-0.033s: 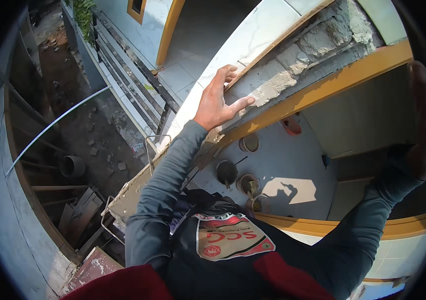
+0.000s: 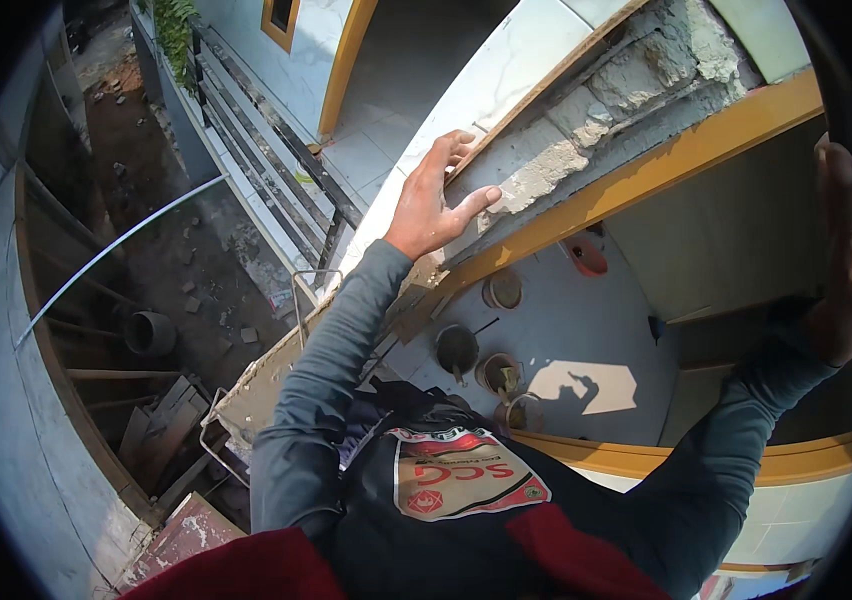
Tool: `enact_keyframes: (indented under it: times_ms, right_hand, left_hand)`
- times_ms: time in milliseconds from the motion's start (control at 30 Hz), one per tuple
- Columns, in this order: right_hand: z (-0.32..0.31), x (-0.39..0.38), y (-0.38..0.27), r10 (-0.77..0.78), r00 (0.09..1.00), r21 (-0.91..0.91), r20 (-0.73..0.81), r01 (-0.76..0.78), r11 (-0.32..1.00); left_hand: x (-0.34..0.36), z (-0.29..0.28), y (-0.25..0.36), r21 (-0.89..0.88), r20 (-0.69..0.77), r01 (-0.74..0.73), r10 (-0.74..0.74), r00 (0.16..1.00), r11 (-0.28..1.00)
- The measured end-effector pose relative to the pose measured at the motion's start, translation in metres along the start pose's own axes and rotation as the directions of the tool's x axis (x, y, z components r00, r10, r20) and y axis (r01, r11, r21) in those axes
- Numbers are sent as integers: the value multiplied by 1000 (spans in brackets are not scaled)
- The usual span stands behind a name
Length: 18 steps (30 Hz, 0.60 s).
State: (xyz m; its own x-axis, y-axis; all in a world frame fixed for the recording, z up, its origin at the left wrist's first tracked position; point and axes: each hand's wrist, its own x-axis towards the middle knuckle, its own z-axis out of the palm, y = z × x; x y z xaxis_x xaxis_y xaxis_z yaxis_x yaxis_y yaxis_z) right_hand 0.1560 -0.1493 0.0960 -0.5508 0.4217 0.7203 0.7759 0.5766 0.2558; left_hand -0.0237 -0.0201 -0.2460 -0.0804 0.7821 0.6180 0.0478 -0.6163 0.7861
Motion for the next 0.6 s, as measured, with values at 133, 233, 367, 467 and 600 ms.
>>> enact_keyframes:
  times_ms: [133,233,367,467,600]
  right_hand:
    - [-19,-61,24,128,975,148,-181,-102,984]
    - [-20,-111,50,276,945,306,-177,-214,928]
    - [-21,-189,80,512,853,462,-102,-415,784]
    - [-21,-260,108,640,767,521,-40,-531,668]
    - [-6,-303,106,821,560,541,112,-727,423]
  left_hand:
    - [9,-16,4,-45,39,74,-72,997,996]
    - [11,-23,1,38,0,114,-114,994,993]
    - [11,-25,1,155,-10,63,-62,998,986]
    - [7,-10,0,173,-39,50,-44,998,984]
    - [0,-22,5,211,-81,76,-60,995,974]
